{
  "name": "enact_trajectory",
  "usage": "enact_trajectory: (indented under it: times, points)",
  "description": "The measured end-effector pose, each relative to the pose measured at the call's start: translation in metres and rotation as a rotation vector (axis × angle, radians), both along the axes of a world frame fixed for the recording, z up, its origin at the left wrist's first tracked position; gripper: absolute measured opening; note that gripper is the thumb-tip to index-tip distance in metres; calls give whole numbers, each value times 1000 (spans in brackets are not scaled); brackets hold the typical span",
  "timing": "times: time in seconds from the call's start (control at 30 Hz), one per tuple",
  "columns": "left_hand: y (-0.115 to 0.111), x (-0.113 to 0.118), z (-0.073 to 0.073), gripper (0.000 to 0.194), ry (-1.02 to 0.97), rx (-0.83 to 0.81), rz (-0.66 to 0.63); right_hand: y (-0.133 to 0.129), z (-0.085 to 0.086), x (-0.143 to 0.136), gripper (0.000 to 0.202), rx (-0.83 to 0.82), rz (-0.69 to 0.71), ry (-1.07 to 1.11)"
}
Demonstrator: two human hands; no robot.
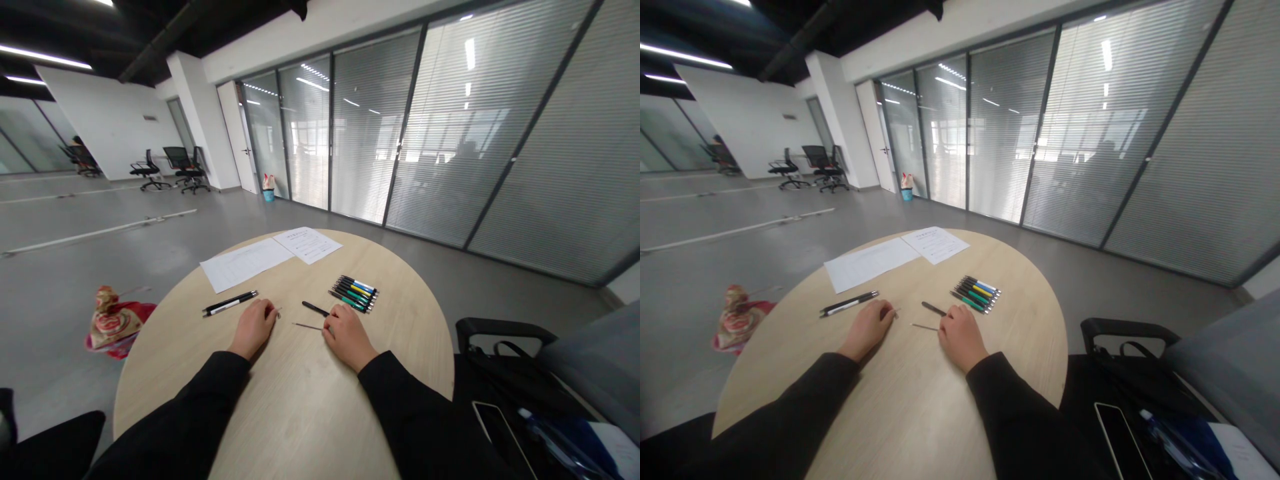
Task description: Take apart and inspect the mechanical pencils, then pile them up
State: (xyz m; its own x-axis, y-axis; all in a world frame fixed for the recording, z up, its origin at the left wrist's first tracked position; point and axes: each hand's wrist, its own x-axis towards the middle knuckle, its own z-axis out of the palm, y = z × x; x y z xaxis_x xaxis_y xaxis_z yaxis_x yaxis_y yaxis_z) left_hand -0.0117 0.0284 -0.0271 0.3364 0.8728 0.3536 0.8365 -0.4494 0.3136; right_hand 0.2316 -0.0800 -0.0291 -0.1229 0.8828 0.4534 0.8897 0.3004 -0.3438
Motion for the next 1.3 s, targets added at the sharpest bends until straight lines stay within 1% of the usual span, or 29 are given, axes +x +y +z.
enact_trajectory:
  times: [0.13,0.23,0.37,0.5,0.57,0.67,0.77,0.9,1.1,1.3]
  points:
    - [-1,0,3,28,-2,0,23,1,-1,1,9,17,-11,29]
    - [-1,-2,4,30,-2,-3,43,2,-2,3,13,26,-46,63]
    - [-2,-5,5,27,0,-8,60,3,-2,7,18,16,-144,69]
    - [-5,-6,7,21,-24,28,51,5,-4,9,17,13,-209,79]
    - [-8,-4,9,20,-39,75,20,6,-5,10,16,5,-227,87]
    - [-15,2,14,20,-30,140,-68,7,-7,11,18,-11,-235,97]
    - [-24,9,20,21,53,185,-158,7,-8,11,20,-25,-223,118]
    - [-33,16,25,20,147,181,-250,9,-11,11,20,-46,-214,125]
    - [-37,21,22,21,202,157,-385,10,-15,11,15,-64,-198,82]
    - [-34,23,16,19,226,124,-415,11,-17,13,11,-78,-195,54]
